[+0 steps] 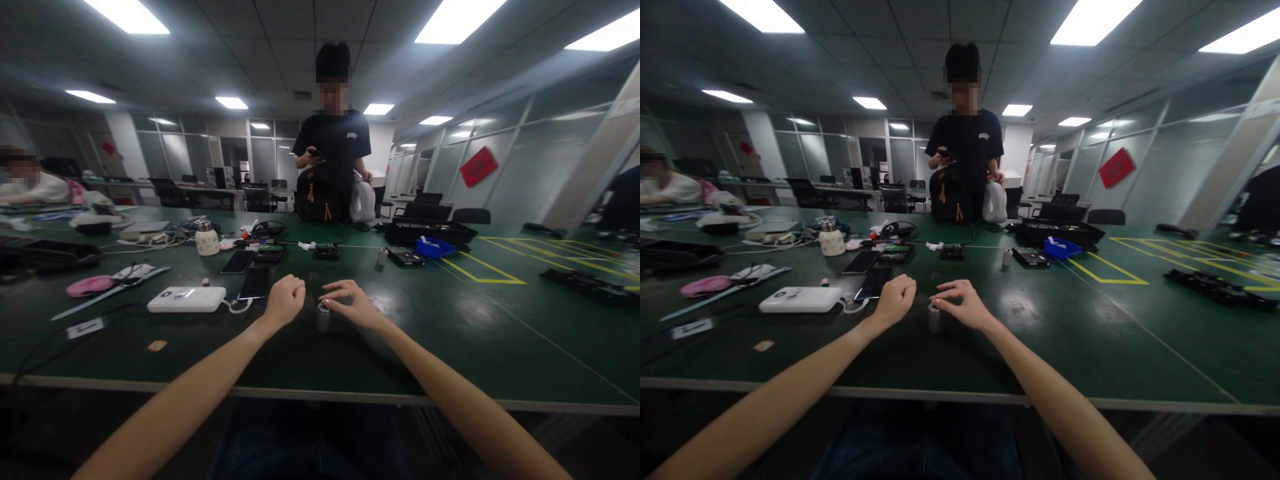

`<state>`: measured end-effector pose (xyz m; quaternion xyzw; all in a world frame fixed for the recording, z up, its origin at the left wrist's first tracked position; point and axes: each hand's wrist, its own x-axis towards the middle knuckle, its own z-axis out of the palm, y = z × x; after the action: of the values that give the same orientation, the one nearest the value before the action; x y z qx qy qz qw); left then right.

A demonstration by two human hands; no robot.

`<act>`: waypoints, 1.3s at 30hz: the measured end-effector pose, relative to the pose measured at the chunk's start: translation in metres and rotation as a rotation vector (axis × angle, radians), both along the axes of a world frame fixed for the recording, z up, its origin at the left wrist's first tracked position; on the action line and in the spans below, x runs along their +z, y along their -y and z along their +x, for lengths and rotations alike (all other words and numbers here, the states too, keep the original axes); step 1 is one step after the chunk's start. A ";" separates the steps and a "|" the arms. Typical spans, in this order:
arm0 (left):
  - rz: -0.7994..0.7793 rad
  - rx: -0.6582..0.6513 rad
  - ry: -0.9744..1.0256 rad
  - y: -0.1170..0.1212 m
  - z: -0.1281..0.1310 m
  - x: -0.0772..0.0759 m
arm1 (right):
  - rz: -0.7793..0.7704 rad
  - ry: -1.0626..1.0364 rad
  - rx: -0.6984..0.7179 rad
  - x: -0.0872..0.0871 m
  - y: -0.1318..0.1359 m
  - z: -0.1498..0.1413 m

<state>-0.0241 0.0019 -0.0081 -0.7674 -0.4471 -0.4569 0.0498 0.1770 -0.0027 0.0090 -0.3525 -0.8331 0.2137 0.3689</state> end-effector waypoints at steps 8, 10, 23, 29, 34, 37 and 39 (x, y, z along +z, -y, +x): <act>-0.019 -0.047 -0.014 0.005 0.003 0.001 | -0.002 -0.019 0.005 -0.006 -0.003 -0.003; -0.026 -0.054 -0.005 0.006 0.003 0.002 | -0.005 -0.031 0.016 -0.008 -0.004 -0.004; -0.110 -0.311 0.111 0.016 0.010 0.012 | -0.362 -0.044 0.232 -0.001 0.003 0.001; -0.192 -0.334 0.067 0.010 0.007 0.009 | -0.388 -0.022 0.234 0.001 0.005 0.001; -0.233 -0.370 0.029 0.007 0.005 0.008 | -0.389 -0.030 0.233 0.000 0.005 0.000; -0.252 -0.380 0.005 0.007 0.004 0.008 | -0.390 -0.036 0.240 -0.002 0.003 0.001; -0.260 -0.380 -0.012 0.008 0.004 0.008 | -0.383 -0.038 0.242 -0.004 0.001 0.001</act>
<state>-0.0205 -0.0060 0.0001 -0.8404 -0.3494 -0.3922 -0.1337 0.1779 -0.0039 0.0048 -0.3096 -0.8065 0.4172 0.2824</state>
